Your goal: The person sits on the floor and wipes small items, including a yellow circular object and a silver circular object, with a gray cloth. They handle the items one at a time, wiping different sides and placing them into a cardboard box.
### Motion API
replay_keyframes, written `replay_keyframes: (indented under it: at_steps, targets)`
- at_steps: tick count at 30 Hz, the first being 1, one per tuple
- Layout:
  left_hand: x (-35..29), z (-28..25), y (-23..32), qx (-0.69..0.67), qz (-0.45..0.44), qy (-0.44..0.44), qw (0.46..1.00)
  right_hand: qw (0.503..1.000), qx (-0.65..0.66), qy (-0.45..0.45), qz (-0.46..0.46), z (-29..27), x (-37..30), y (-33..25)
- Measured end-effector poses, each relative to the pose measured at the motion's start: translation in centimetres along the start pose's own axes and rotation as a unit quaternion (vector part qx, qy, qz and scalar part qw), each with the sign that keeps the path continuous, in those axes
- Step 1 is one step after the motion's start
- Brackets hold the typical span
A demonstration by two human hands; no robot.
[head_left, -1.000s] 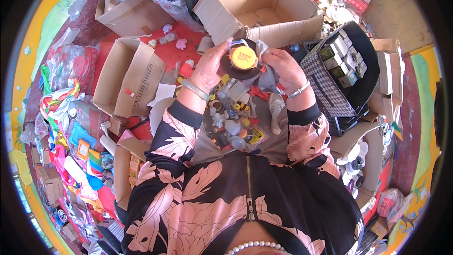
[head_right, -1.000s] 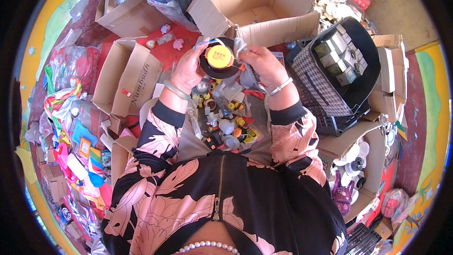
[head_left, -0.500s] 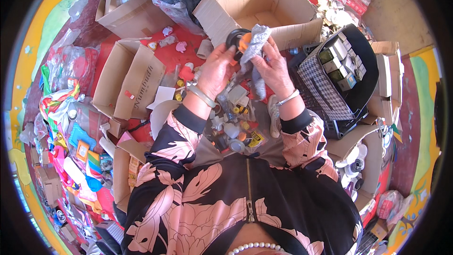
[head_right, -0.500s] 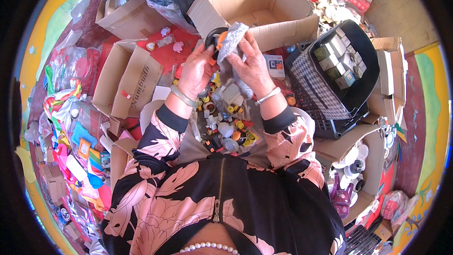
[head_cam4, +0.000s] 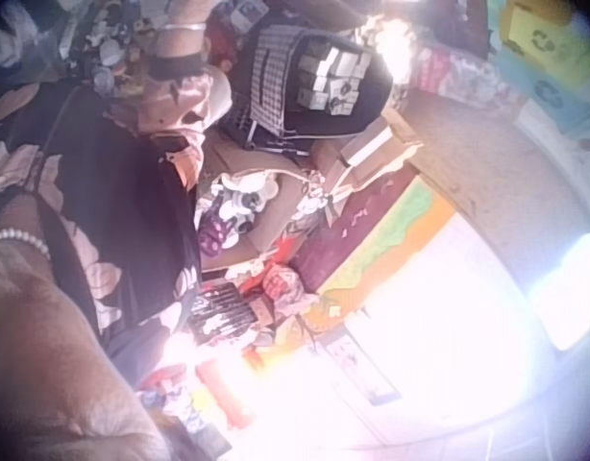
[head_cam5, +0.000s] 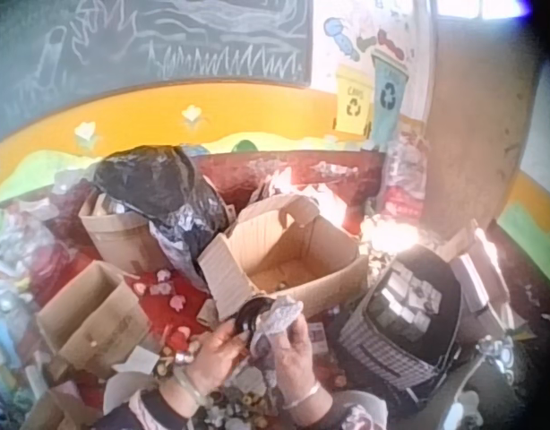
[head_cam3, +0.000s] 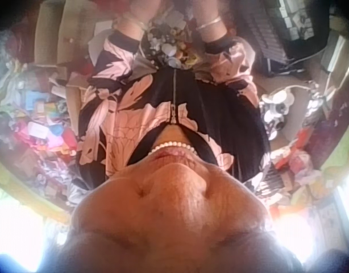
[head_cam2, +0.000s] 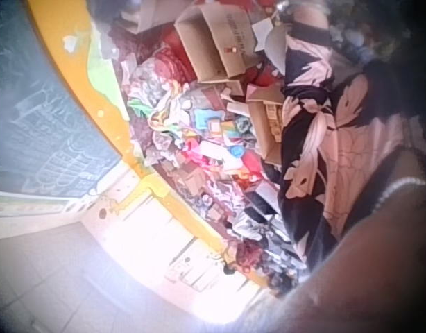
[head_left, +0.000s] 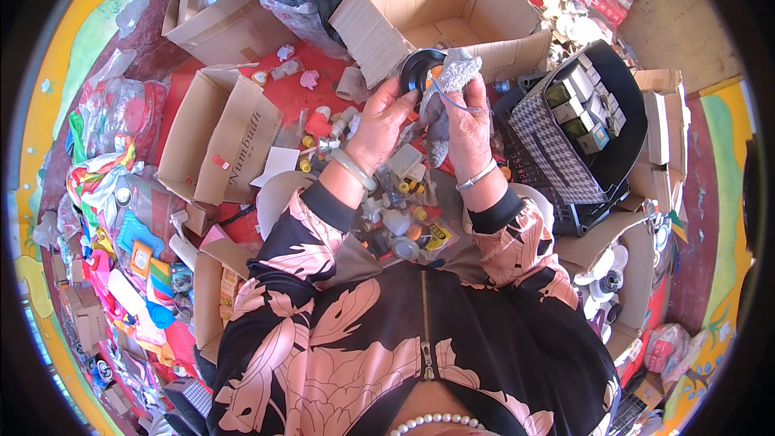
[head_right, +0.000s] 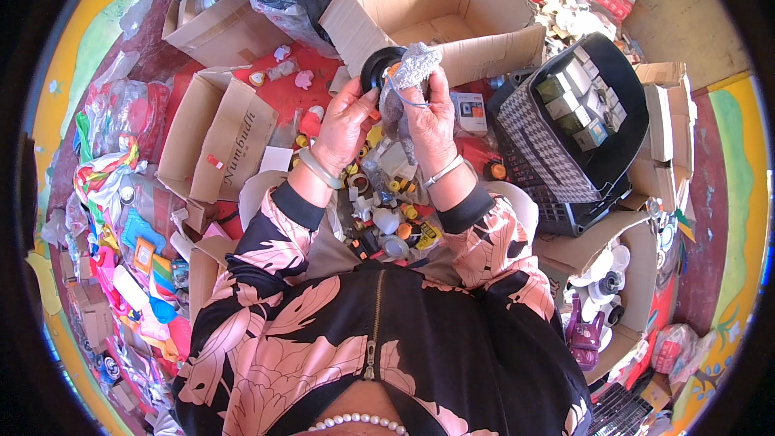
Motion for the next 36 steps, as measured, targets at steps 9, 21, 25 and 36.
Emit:
replay_keyframes:
  at_steps: [9,21,25,36]
  targets:
    - [-0.4,0.7,-0.2,0.143,0.081,-0.040,0.986,0.987,-0.047,0.134,-0.076,-2.2,1.3,2.8]
    - [0.1,-0.2,0.7,-0.093,-0.046,-0.006,0.995,0.972,0.082,0.169,0.141,-4.3,3.8,-1.6]
    - [0.5,-0.9,1.1,-0.099,-0.041,-0.039,0.993,0.988,0.104,0.002,0.117,-3.7,3.7,-2.7]
    - [-0.6,-0.3,1.0,0.250,0.083,-0.107,0.959,0.982,-0.082,0.010,0.167,-3.2,3.1,-1.9]
Point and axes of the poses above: each hand's wrist, its own x-axis towards the middle knuckle, its own z-axis out of the palm, y = z × x, the point moved 2 cm from there along x, towards the middle knuckle, and after that the axes turned 14 degrees about y, right-handed, at the moved point
